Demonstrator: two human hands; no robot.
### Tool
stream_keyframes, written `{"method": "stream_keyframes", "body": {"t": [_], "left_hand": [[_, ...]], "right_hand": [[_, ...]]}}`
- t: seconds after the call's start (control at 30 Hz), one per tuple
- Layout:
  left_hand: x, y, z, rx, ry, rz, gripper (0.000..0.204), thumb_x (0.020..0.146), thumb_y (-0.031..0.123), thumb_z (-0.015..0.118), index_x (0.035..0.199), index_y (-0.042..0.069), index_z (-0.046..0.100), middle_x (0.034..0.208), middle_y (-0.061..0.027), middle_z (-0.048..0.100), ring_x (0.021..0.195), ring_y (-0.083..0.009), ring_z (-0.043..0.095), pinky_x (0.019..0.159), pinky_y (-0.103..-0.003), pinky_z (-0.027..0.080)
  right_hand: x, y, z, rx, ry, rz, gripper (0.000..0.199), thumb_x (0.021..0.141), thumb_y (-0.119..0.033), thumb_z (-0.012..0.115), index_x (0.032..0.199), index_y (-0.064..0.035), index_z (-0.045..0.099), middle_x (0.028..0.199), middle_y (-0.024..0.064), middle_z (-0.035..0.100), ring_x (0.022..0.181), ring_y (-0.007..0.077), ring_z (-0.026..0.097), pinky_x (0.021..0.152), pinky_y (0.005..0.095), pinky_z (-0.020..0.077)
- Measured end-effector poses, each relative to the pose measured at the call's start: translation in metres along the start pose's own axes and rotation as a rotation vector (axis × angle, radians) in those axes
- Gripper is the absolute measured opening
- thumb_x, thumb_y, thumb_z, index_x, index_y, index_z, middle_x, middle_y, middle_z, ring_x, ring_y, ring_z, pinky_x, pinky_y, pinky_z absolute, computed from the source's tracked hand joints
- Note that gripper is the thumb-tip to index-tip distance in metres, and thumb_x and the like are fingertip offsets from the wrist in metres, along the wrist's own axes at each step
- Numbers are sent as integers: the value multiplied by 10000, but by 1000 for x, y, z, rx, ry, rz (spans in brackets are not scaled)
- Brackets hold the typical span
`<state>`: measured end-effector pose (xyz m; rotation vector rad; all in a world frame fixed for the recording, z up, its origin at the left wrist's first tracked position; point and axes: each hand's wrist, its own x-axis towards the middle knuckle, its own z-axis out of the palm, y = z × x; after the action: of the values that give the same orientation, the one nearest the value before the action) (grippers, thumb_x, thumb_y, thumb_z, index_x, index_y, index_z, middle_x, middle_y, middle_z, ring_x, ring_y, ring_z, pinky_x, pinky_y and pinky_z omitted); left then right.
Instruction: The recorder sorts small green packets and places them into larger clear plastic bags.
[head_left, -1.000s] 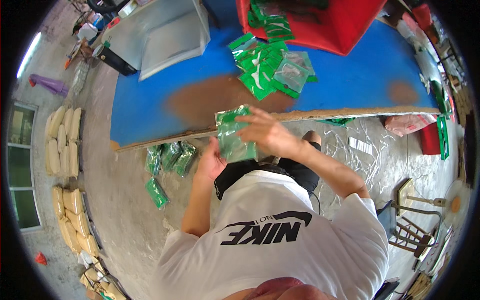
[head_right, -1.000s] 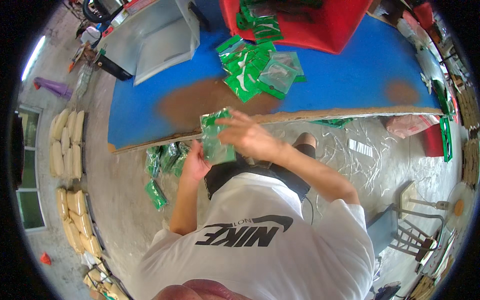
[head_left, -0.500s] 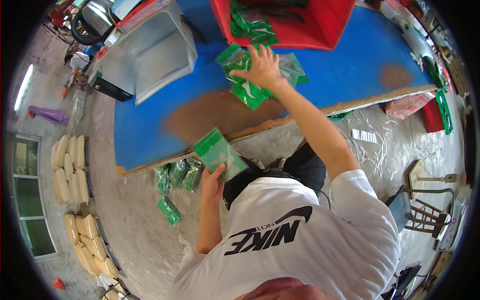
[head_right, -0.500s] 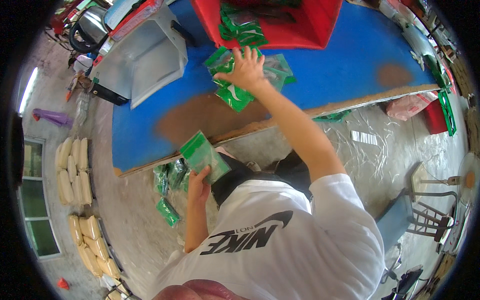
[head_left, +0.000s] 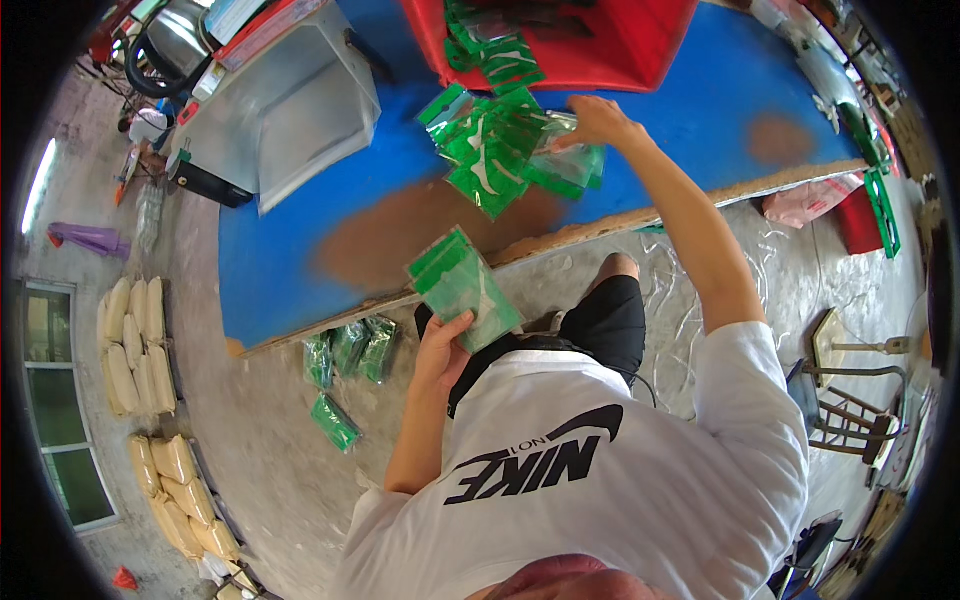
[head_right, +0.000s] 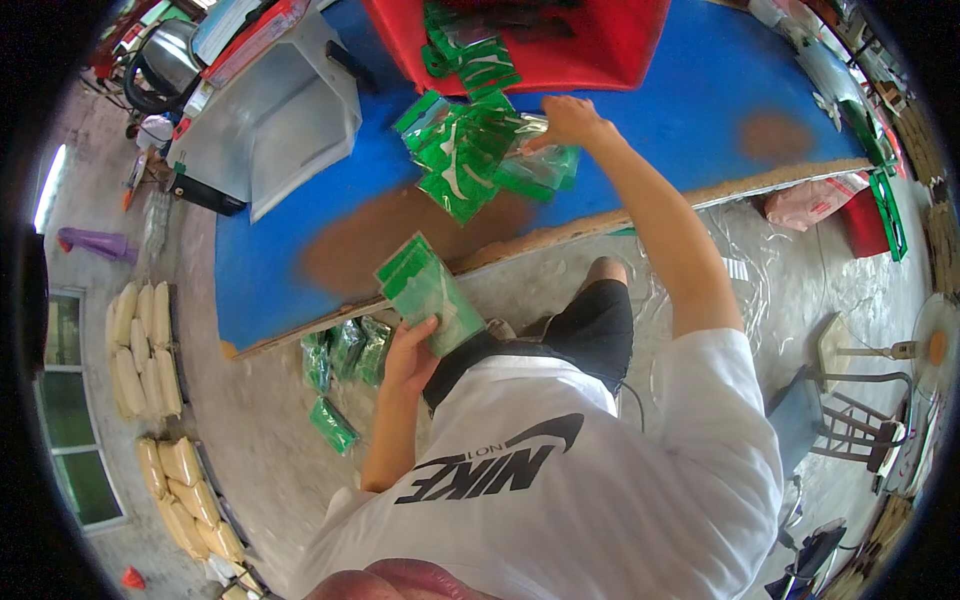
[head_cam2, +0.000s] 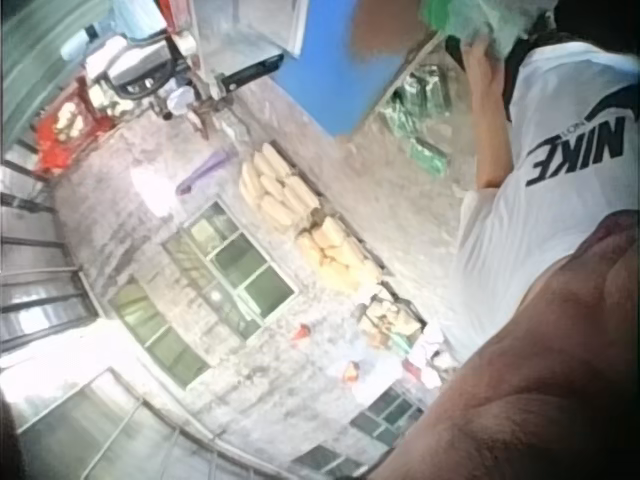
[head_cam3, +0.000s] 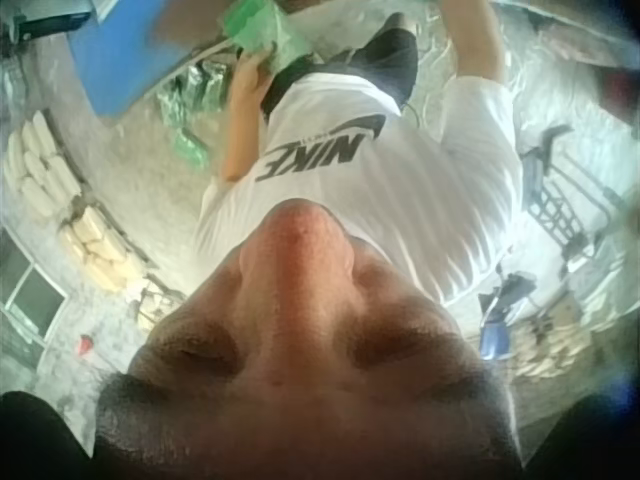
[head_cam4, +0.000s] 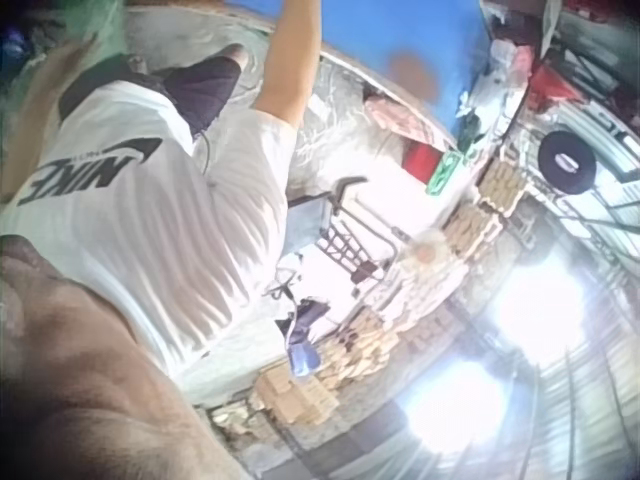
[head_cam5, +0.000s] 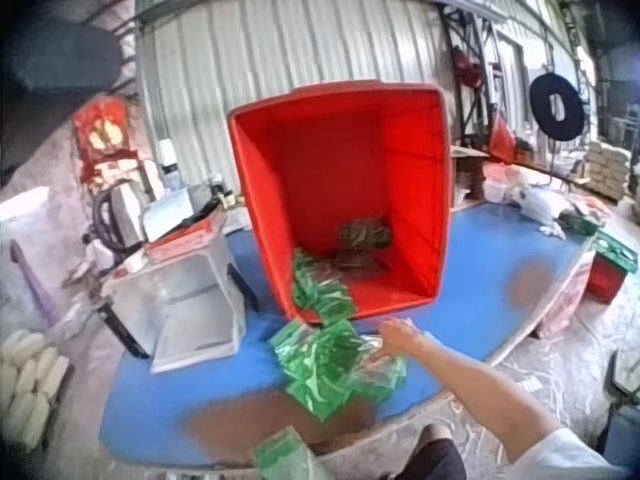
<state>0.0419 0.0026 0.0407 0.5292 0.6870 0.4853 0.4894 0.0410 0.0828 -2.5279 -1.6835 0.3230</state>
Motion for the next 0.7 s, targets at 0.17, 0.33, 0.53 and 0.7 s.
{"method": "stream_keyframes", "body": {"t": [0.17,0.33,0.53,0.7], "left_hand": [[9,-8,7,-114,-90,6,435,878,22,654,1295,9,530,1240,-109,632,1145,-246,616,1017,-426,483],[14,-18,16,-142,-203,-33,465,885,52,667,1324,19,518,1313,-120,600,1167,-243,609,1034,-435,472],[15,-19,24,-395,-284,-132,446,880,112,711,1284,35,539,1258,-84,621,1184,-239,592,1075,-440,445],[2,-9,-23,-369,-134,58,407,910,113,669,1287,32,538,1252,-85,628,1182,-231,595,1062,-424,459]], "right_hand": [[-48,41,1,722,4,29,663,778,-484,788,1190,12,636,1032,125,708,933,203,678,814,406,543],[-136,-66,6,1336,933,120,295,983,-271,624,1120,-12,650,1016,66,694,874,127,616,755,293,513],[-223,-184,97,1436,312,-425,479,1006,-465,458,1035,4,551,883,151,579,817,243,547,762,389,463],[-181,-172,48,1072,281,-370,471,912,-455,639,930,15,654,818,189,641,771,388,633,715,438,504]]}}
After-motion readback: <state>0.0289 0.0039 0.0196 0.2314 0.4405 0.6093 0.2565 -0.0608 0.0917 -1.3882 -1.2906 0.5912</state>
